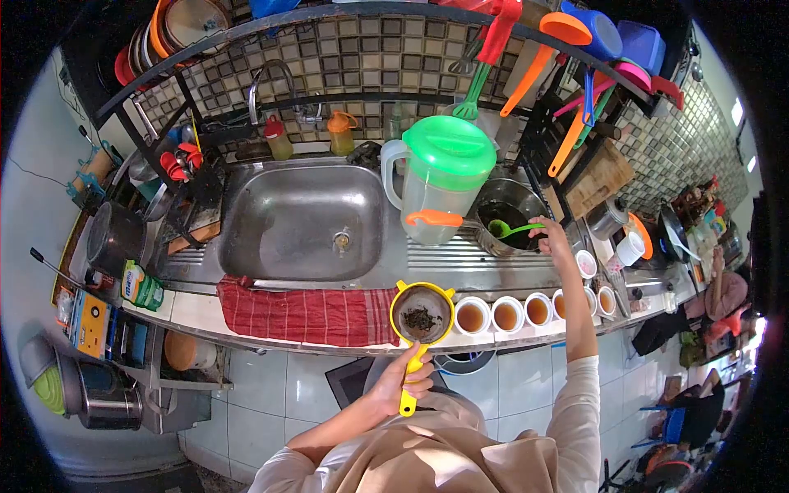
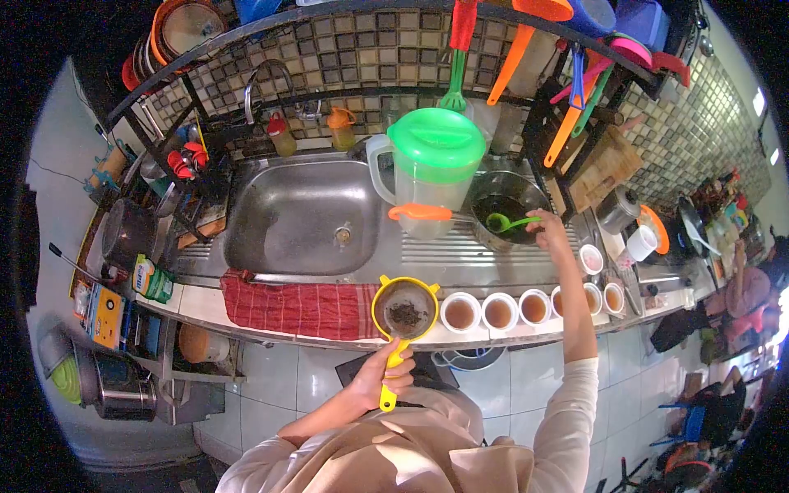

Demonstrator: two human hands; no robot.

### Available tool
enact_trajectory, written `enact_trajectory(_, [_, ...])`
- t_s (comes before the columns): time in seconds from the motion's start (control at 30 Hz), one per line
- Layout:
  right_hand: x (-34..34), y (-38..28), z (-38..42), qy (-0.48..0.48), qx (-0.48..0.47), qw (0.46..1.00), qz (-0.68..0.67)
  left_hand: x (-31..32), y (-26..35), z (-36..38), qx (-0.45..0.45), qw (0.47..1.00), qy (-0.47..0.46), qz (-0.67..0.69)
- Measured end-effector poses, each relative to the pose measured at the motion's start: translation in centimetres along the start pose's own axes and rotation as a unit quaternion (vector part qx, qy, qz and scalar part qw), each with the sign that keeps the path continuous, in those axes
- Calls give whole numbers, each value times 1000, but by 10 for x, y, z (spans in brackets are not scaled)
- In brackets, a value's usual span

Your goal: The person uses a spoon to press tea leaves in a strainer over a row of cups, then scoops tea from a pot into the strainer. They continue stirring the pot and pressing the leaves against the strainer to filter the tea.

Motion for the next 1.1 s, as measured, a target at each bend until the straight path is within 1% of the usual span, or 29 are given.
enact_trajectory(0.3, [-2,0,1,5,3,1000,-6,0,1,1,3,1000,1,-5])
enact_trajectory(0.4, [-3,-7,5,28,2,1000,-12,2,1,1,4,1000,1,-4])
enact_trajectory(0.57, [-4,-10,4,17,-32,999,-22,2,0,-1,3,1000,0,-1])
enact_trajectory(0.87, [0,-11,11,5,-54,998,-10,3,1,-3,5,1000,-5,-4])
enact_trajectory(1.1, [-11,-21,17,33,-73,996,-36,4,1,-2,2,1000,3,-4])
Point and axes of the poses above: each hand's wrist, its own z-axis away from the middle knuckle, its own x-axis out of the palm, y = z × x, the point moved 9 cm from there along -z, towards the middle knuckle, and after that the axes turned 7 degrees about -y, right-handed, at the moved point
